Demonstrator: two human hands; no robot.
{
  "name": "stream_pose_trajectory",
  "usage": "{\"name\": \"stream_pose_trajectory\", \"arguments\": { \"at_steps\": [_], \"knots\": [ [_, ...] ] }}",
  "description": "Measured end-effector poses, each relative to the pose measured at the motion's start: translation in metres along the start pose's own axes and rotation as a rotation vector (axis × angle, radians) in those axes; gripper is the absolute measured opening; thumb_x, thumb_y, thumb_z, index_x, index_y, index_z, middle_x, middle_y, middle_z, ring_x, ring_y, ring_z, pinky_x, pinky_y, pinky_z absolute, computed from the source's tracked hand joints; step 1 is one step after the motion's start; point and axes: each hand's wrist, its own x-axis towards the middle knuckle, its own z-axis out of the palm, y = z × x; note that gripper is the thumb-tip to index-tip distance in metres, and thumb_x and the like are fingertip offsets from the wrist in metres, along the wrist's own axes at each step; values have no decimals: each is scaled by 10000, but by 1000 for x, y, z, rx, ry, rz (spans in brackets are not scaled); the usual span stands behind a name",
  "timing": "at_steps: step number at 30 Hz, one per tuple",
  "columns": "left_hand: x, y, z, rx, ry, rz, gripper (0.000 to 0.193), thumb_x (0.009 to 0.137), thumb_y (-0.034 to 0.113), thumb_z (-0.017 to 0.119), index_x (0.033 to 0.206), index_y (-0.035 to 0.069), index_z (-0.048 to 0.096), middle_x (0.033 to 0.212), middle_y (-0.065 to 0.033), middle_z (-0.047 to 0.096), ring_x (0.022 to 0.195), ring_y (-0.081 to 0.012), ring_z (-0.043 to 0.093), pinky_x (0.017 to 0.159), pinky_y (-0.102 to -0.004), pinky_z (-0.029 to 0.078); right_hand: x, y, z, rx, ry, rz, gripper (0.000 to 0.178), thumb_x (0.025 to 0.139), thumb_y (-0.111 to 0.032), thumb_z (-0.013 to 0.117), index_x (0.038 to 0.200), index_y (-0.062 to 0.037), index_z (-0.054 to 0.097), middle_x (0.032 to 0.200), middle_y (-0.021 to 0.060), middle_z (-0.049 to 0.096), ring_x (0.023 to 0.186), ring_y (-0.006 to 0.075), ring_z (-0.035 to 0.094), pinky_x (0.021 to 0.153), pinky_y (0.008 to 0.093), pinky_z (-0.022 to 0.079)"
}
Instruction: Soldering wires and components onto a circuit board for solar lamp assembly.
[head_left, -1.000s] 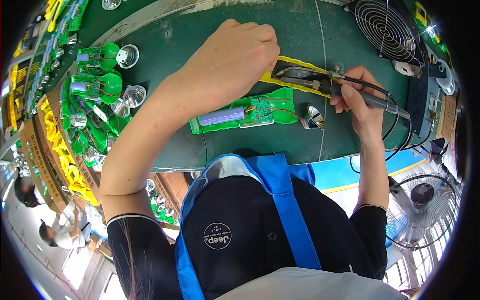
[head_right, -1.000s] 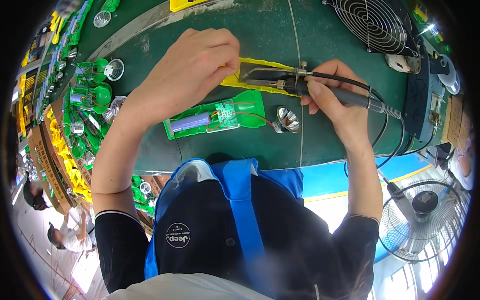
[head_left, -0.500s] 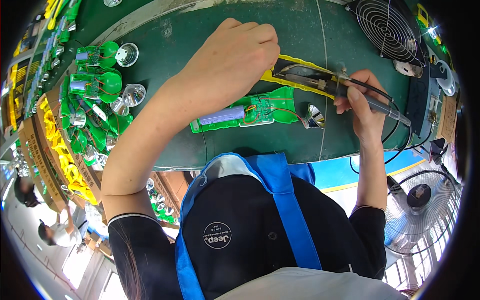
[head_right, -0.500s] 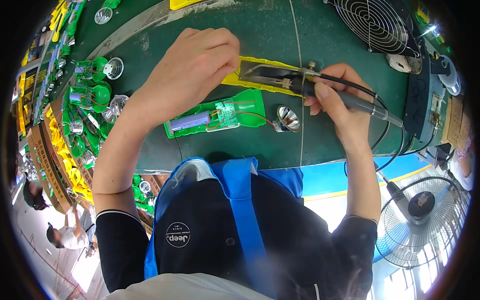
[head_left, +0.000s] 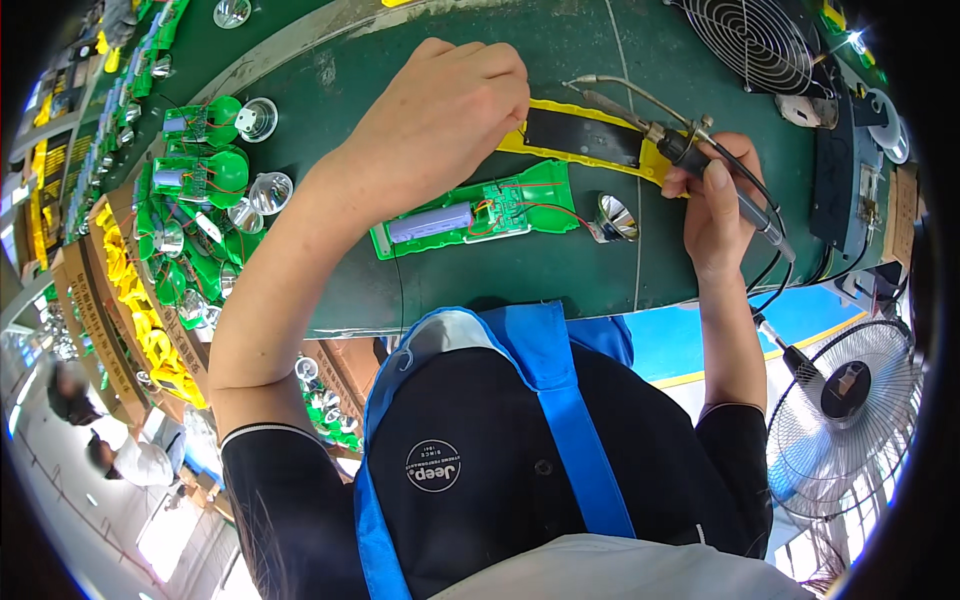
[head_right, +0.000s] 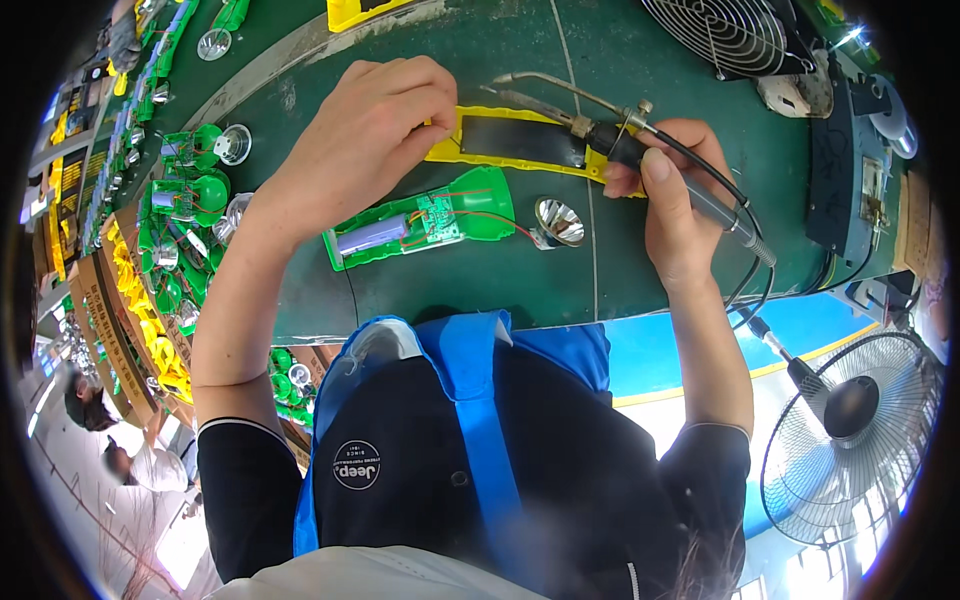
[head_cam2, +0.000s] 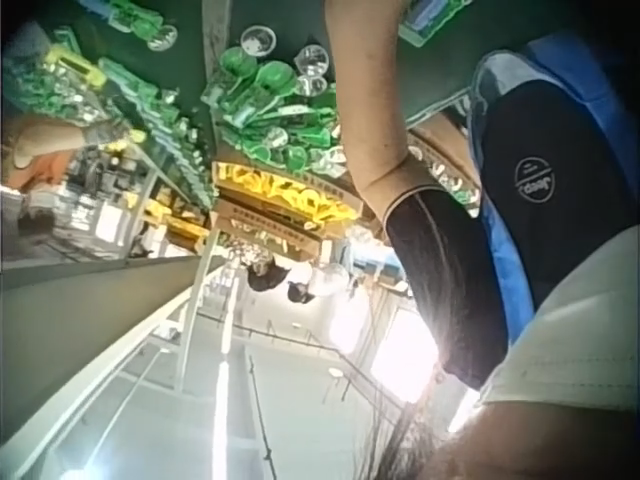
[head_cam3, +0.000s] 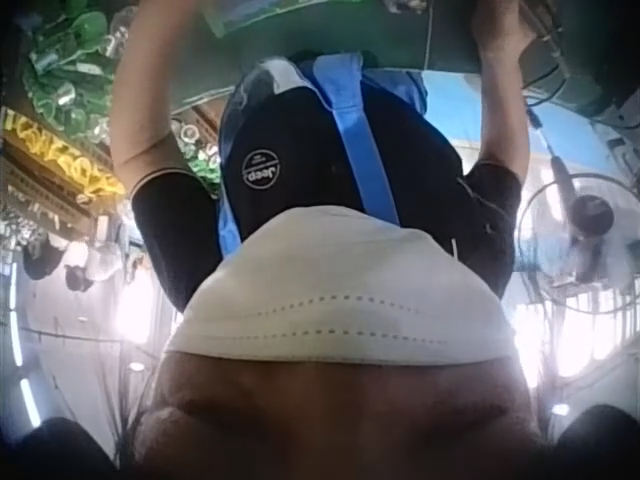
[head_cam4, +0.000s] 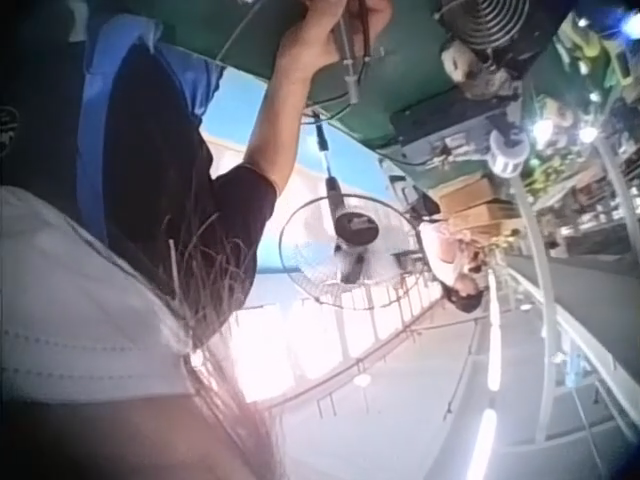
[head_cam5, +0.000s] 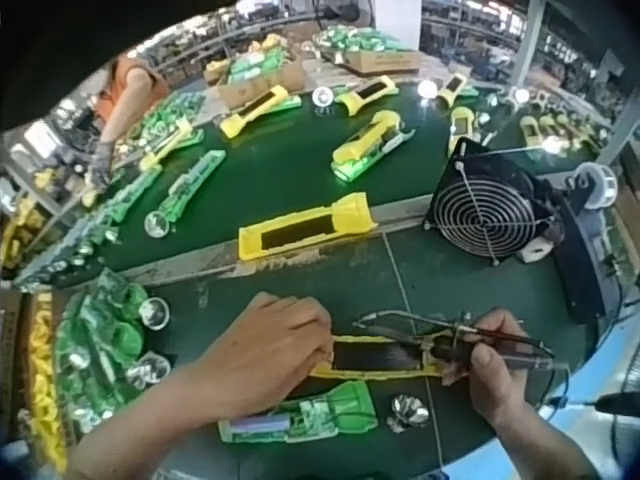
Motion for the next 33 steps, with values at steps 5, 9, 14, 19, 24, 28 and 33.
{"name": "stream_pose_trajectory", "arguments": {
  "at_steps": [5,9,14,19,24,28,33],
  "knots": [
    [1,1,-3,-26,-37,-34,54,795,54,568,837,54,534,948,-44,533,879,-228,522,777,-333,365,-1,3,-2,50,23,-72,288,895,-255,538,999,5,471,766,136,574,656,161,546,616,259,440],
    [2,2,-5,-22,-59,-41,59,794,57,571,840,52,535,956,-45,533,894,-227,522,782,-331,365,-2,2,0,39,22,-92,288,898,-249,533,1001,12,469,758,135,570,650,163,542,612,264,441],
    [2,0,-6,-59,-42,-28,69,776,62,598,824,55,549,940,-45,543,881,-227,535,764,-336,378,-1,3,-1,26,7,-117,293,897,-250,531,1004,16,467,757,138,569,653,165,541,614,268,441],
    [-2,8,-13,-204,31,-84,98,738,55,638,802,60,564,917,-42,536,859,-232,530,731,-344,383,0,4,-1,29,-8,-172,293,891,-243,535,1011,15,467,769,142,569,669,170,540,620,275,440],
    [-14,47,-1,-24,118,-17,195,641,58,699,783,104,574,845,-30,467,801,-224,476,694,-349,357,-2,5,-1,-20,65,-220,286,893,-233,530,1029,11,470,807,142,575,711,176,547,672,285,440],
    [-21,51,16,98,175,-21,92,649,97,624,707,75,555,839,-45,477,846,-209,479,731,-341,373,6,9,3,-96,211,-371,263,919,-183,493,1083,22,472,836,115,587,796,189,583,687,268,418],
    [-18,79,34,86,257,98,180,641,105,629,815,102,584,839,-28,542,915,-218,536,807,-359,383,16,2,32,32,197,-164,260,948,-200,478,1132,-16,477,995,84,604,852,125,595,785,230,443]
  ]
}}
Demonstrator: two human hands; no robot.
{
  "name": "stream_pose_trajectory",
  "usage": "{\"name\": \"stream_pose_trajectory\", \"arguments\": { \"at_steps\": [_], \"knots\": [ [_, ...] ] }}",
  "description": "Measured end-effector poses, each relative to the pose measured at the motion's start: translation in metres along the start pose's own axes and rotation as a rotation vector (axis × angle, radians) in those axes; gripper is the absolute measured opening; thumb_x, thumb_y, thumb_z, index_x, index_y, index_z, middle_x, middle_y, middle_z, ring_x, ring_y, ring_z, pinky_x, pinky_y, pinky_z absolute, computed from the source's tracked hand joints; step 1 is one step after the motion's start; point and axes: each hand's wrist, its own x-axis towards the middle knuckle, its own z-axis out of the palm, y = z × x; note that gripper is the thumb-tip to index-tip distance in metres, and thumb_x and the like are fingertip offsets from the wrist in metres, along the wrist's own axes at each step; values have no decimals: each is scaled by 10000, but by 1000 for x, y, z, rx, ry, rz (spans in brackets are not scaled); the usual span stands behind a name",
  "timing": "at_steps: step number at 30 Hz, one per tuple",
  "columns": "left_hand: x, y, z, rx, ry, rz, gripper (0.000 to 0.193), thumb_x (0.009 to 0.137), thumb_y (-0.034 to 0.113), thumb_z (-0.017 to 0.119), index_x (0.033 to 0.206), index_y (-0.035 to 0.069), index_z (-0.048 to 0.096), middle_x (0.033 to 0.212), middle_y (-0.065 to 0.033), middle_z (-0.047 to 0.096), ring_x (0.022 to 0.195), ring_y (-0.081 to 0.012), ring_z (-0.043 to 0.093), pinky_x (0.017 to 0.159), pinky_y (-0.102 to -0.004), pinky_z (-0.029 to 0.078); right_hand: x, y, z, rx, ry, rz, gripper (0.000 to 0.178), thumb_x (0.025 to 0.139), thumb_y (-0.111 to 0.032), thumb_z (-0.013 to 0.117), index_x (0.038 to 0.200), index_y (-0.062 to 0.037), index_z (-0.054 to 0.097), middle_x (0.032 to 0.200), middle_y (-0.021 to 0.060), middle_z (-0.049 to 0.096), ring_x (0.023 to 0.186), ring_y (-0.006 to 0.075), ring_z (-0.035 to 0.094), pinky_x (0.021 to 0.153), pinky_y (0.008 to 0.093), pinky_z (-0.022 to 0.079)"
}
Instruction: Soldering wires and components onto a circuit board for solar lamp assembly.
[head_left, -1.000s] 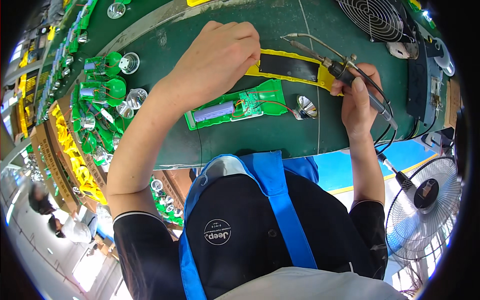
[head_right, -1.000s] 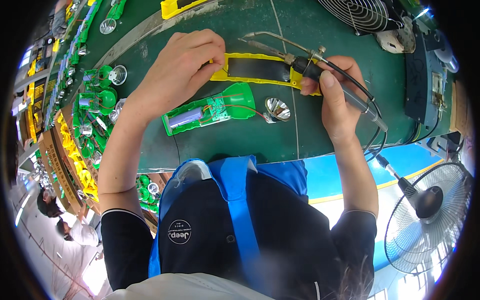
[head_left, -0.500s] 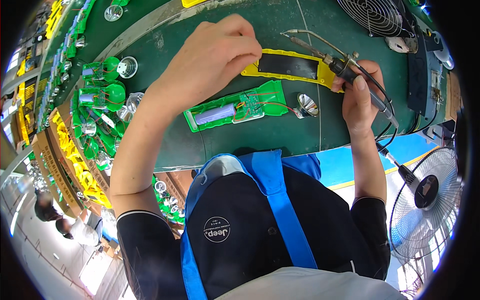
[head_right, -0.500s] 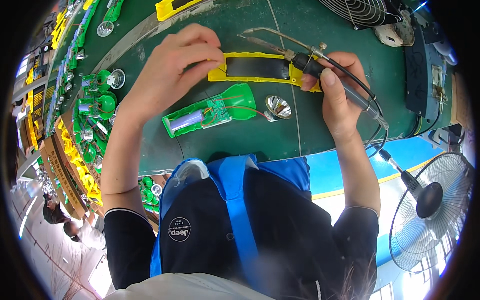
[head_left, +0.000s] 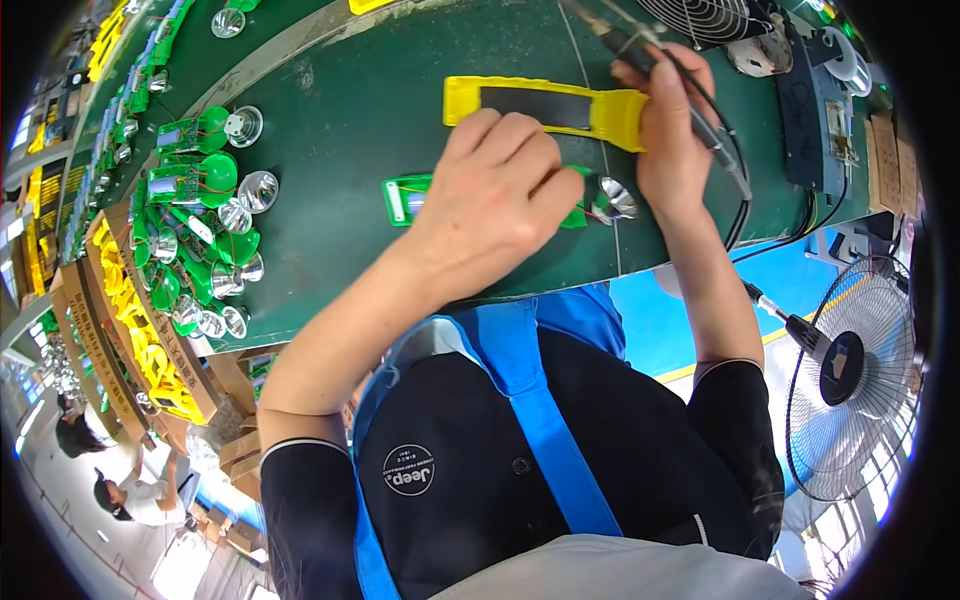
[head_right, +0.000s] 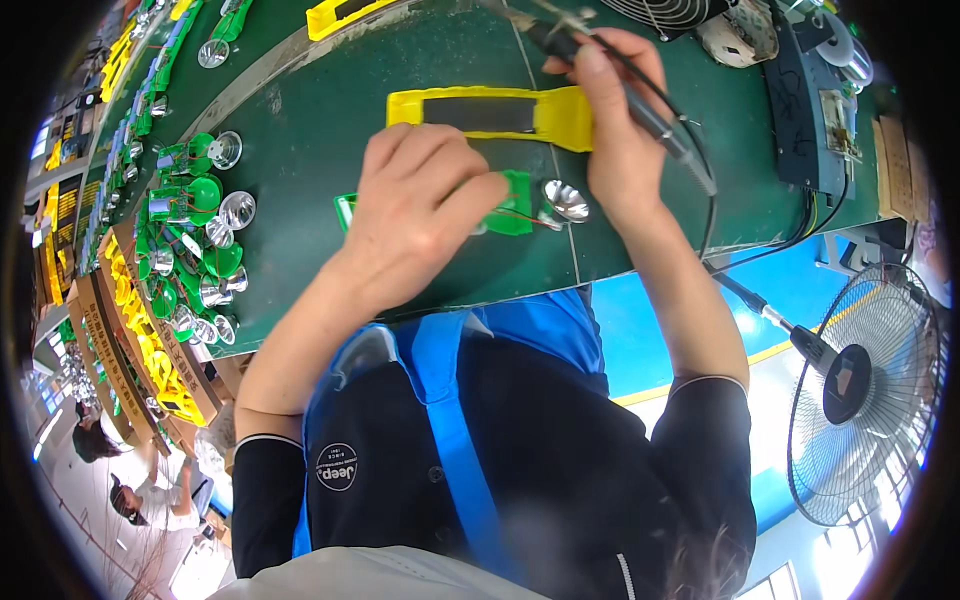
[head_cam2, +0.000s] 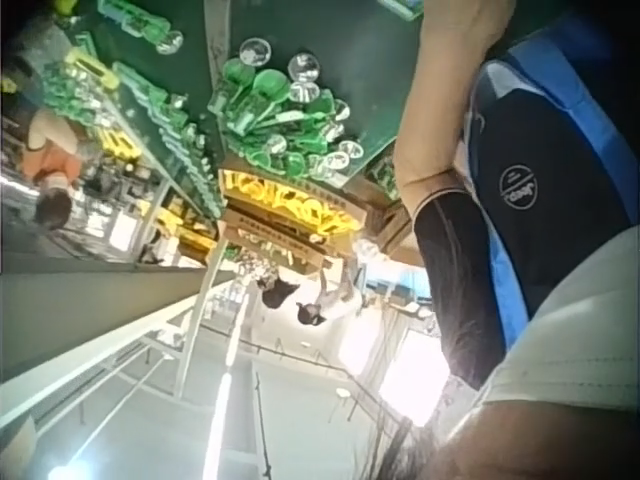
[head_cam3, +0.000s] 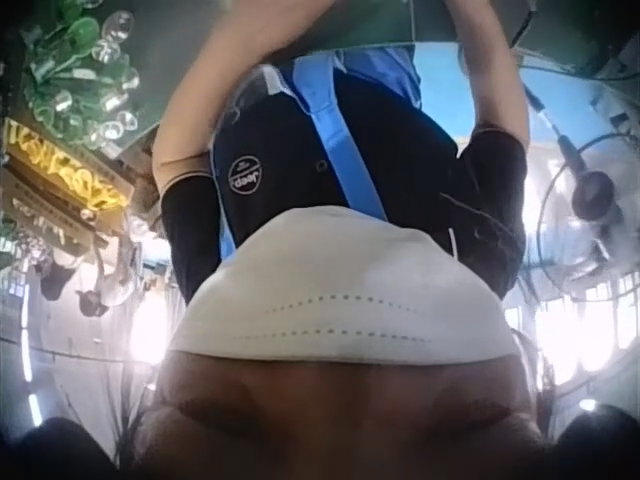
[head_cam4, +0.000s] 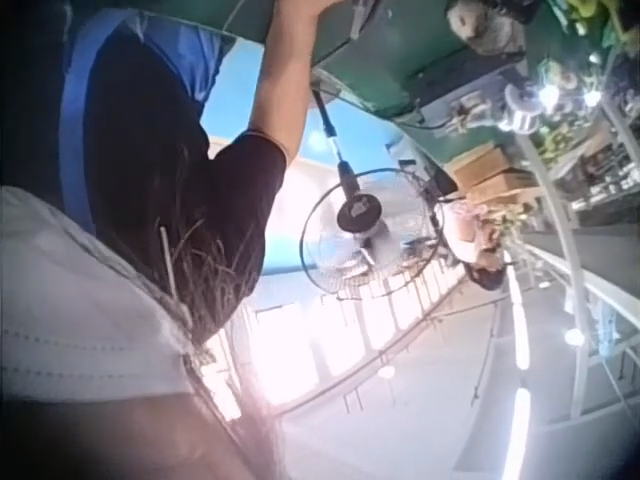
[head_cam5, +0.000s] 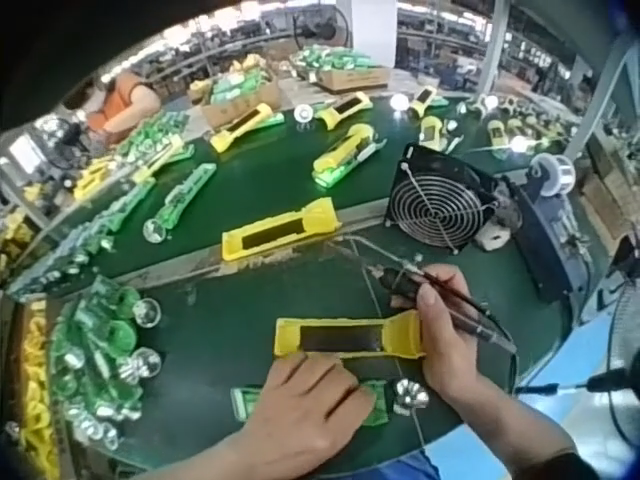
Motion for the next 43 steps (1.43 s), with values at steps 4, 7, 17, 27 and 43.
{"name": "stream_pose_trajectory", "arguments": {
  "at_steps": [4,7,17,27,43],
  "knots": [
    [9,-2,13,52,165,-112,160,669,83,636,823,100,598,779,-26,553,832,-229,545,751,-360,383,-18,-3,7,76,-24,96,274,946,-226,488,1117,-12,468,986,86,596,876,131,581,796,249,444],
    [10,-5,14,42,155,-193,135,702,46,641,821,91,594,753,-30,541,791,-227,539,733,-353,380,-21,0,-5,145,-138,145,288,951,-225,465,1136,-6,445,1019,129,587,959,169,572,880,324,437],
    [31,-16,3,-12,-239,-288,34,802,86,554,833,73,560,808,-67,540,769,-267,544,685,-359,389,21,-25,-89,68,-332,337,255,860,-249,537,919,-3,509,715,65,526,680,139,520,746,297,446],
    [50,-19,-6,34,-445,-298,83,811,98,518,803,52,587,774,-91,553,757,-276,548,682,-370,400,47,-30,-75,-225,-543,418,251,788,-223,613,840,7,529,633,52,549,583,100,526,585,220,401],
    [52,-20,-5,33,-467,-279,85,783,83,535,771,25,597,745,-114,560,741,-291,558,684,-375,413,51,-28,-75,-215,-608,436,176,816,-161,639,848,-4,567,652,42,599,599,63,558,575,183,431]
  ]
}}
